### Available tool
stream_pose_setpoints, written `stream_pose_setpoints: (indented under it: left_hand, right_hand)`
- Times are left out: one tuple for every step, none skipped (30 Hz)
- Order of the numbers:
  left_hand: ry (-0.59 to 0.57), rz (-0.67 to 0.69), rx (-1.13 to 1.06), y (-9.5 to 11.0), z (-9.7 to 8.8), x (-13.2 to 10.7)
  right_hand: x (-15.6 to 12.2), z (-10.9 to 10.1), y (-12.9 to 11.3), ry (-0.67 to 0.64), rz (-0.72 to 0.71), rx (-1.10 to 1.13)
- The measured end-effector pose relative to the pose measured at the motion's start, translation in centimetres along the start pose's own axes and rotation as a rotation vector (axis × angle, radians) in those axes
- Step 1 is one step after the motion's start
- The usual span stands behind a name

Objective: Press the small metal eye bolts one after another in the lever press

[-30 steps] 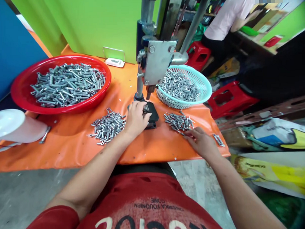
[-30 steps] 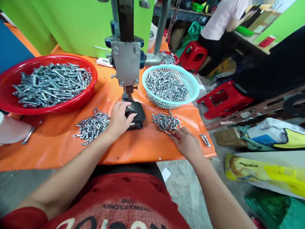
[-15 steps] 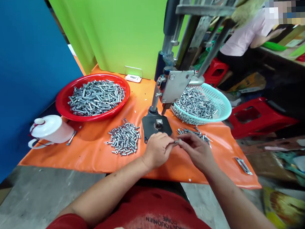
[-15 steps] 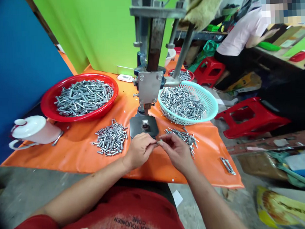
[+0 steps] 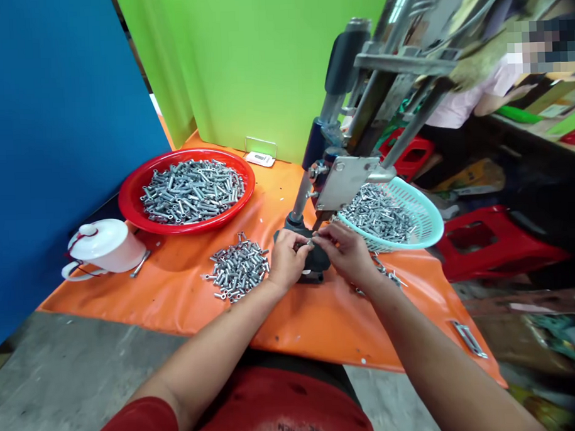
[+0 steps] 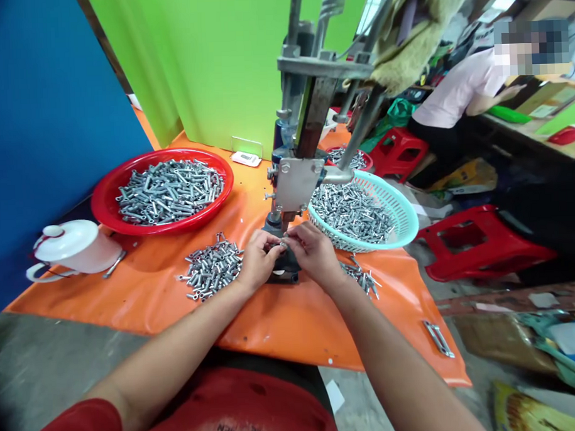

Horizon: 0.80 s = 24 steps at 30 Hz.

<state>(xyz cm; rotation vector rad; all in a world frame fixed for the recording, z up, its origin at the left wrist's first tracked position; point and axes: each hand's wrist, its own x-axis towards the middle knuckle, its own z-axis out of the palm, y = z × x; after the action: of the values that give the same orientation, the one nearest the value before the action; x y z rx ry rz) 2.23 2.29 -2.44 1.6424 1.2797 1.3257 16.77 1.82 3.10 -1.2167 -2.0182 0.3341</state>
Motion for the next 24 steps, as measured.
stream_pose_setpoints:
  left_hand:
    - [-0.002, 0.002, -0.008, 0.0, 0.0, 0.0]
    - [-0.004, 0.002, -0.017, -0.1, 0.0, -0.1]
    - [-0.003, 0.001, -0.027, 0.0, -0.1, -0.1]
    - [-0.002, -0.001, -0.037, 0.0, -0.1, -0.1]
    - [-0.002, -0.004, -0.045, 0.0, -0.1, -0.1]
    - [-0.003, -0.006, -0.050, 0.0, -0.1, -0.1]
    - [-0.005, -0.008, -0.053, 0.1, -0.1, -0.1]
    - [-0.008, -0.009, -0.054, 0.1, -0.1, -0.1]
    - [-0.010, -0.009, -0.055, 0.1, -0.1, -0.1]
    - [-0.012, -0.007, -0.055, 0.1, -0.2, -0.1]
    - [-0.012, -0.003, -0.057, 0.0, -0.2, -0.2]
    - [-0.010, 0.000, -0.059, 0.0, -0.2, -0.2]
    - [-0.008, 0.001, -0.062, 0.0, -0.2, -0.2]
    - [-0.007, 0.002, -0.062, 0.0, -0.2, -0.2]
    - [-0.007, 0.000, -0.060, 0.0, -0.2, -0.2]
    - [-0.007, 0.000, -0.056, 0.1, -0.2, -0.2]
    - [-0.005, 0.002, -0.048, 0.2, -0.1, -0.2]
    - [-0.004, 0.008, -0.039, 0.3, -0.1, -0.2]
    - [0.000, 0.016, -0.028, 0.4, 0.0, -0.1]
    - [0.005, 0.024, -0.018, 0.5, 0.0, -0.1]
    - [0.012, 0.027, -0.013, 0.6, 0.1, 0.0]
    - [0.017, 0.027, -0.011, 0.7, 0.2, 0.1]
    - [0.024, 0.023, -0.014, 0.7, 0.2, 0.1]
    - [0.031, 0.021, -0.021, 0.7, 0.3, 0.2]
  right_hand:
    - [0.1, -0.1, 0.0, -0.021, -0.009, -0.018]
    - [0.1, -0.2, -0.1, -0.033, -0.013, -0.032]
    - [0.2, -0.3, -0.1, -0.041, -0.017, -0.037]
    - [0.3, -0.4, -0.2, -0.045, -0.019, -0.035]
    - [0.4, -0.5, -0.3, -0.049, -0.021, -0.027]
    - [0.4, -0.5, -0.4, -0.053, -0.022, -0.018]
    - [0.5, -0.6, -0.5, -0.057, -0.024, -0.013]
    - [0.5, -0.6, -0.6, -0.059, -0.028, -0.014]
    - [0.6, -0.6, -0.6, -0.059, -0.032, -0.021]
    - [0.6, -0.5, -0.7, -0.057, -0.038, -0.032]
    - [0.6, -0.5, -0.7, -0.057, -0.043, -0.044]
    - [0.7, -0.6, -0.7, -0.060, -0.049, -0.054]
    - [0.7, -0.6, -0.6, -0.066, -0.054, -0.062]
    - [0.8, -0.7, -0.6, -0.078, -0.059, -0.067]
    - [0.9, -0.7, -0.5, -0.092, -0.064, -0.069]
    - [1.1, -0.8, -0.5, -0.104, -0.070, -0.069]
    - [1.2, -0.8, -0.4, -0.112, -0.076, -0.068]
    - [1.3, -0.8, -0.4, -0.119, -0.082, -0.065]
    - [1.3, -0.8, -0.4, -0.122, -0.084, -0.063]
    - [1.3, -0.6, -0.4, -0.119, -0.084, -0.062]
    - [1.1, -0.5, -0.4, -0.114, -0.081, -0.062]
    - [1.0, -0.3, -0.3, -0.107, -0.076, -0.059]
    - [0.8, -0.2, -0.2, -0.106, -0.069, -0.050]
    - [0.7, -0.2, 0.1, -0.113, -0.054, -0.034]
